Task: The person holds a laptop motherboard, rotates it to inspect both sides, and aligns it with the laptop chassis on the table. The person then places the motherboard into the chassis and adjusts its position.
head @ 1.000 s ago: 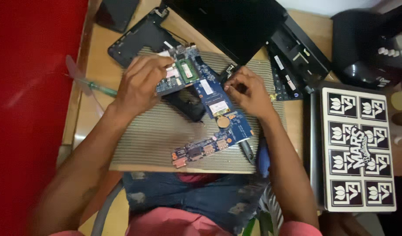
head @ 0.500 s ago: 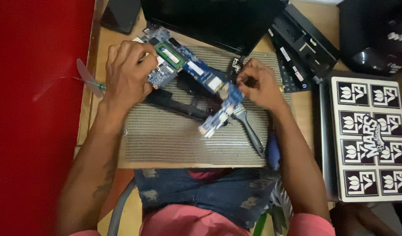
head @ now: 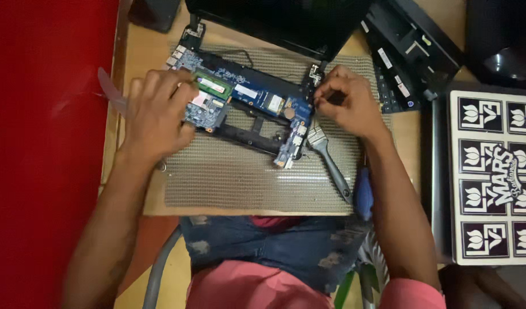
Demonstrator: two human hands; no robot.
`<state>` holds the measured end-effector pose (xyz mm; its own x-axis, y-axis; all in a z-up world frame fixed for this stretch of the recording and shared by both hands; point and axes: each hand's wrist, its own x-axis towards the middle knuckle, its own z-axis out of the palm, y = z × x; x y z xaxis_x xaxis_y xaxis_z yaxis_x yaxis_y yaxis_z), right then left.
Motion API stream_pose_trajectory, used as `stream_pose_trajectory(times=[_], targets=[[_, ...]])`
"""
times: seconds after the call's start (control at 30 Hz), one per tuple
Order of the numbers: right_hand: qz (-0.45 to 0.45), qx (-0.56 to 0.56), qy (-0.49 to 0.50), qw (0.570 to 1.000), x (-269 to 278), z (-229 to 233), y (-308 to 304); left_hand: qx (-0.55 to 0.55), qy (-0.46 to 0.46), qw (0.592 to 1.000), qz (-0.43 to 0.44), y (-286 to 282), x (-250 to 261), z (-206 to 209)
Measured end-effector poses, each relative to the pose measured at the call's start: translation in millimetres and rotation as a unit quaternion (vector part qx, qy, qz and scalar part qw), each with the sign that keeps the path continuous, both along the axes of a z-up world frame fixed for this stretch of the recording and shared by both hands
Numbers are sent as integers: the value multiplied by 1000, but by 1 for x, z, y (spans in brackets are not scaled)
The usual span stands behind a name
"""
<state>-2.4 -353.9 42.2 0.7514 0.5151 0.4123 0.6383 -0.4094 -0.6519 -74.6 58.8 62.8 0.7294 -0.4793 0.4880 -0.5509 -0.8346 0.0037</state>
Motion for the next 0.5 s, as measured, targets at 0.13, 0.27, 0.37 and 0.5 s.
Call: stream_pose_trajectory(times=[0.13,0.27,0.37,0.5], targets=[[-7,9,0,1000,-5,-3,-2,-11,-25,999,17,-3,2,-5],[-2,-2,12,1000,-6,5,3,-67,-21,997,23,-1,3,-9],[-7,-16,18,1000,-6,2,2,-97,-29,995,17,0,1,-14],[-21,-1,34,999,-6,2,1,-109,-53,992,32,-2,3,-26]])
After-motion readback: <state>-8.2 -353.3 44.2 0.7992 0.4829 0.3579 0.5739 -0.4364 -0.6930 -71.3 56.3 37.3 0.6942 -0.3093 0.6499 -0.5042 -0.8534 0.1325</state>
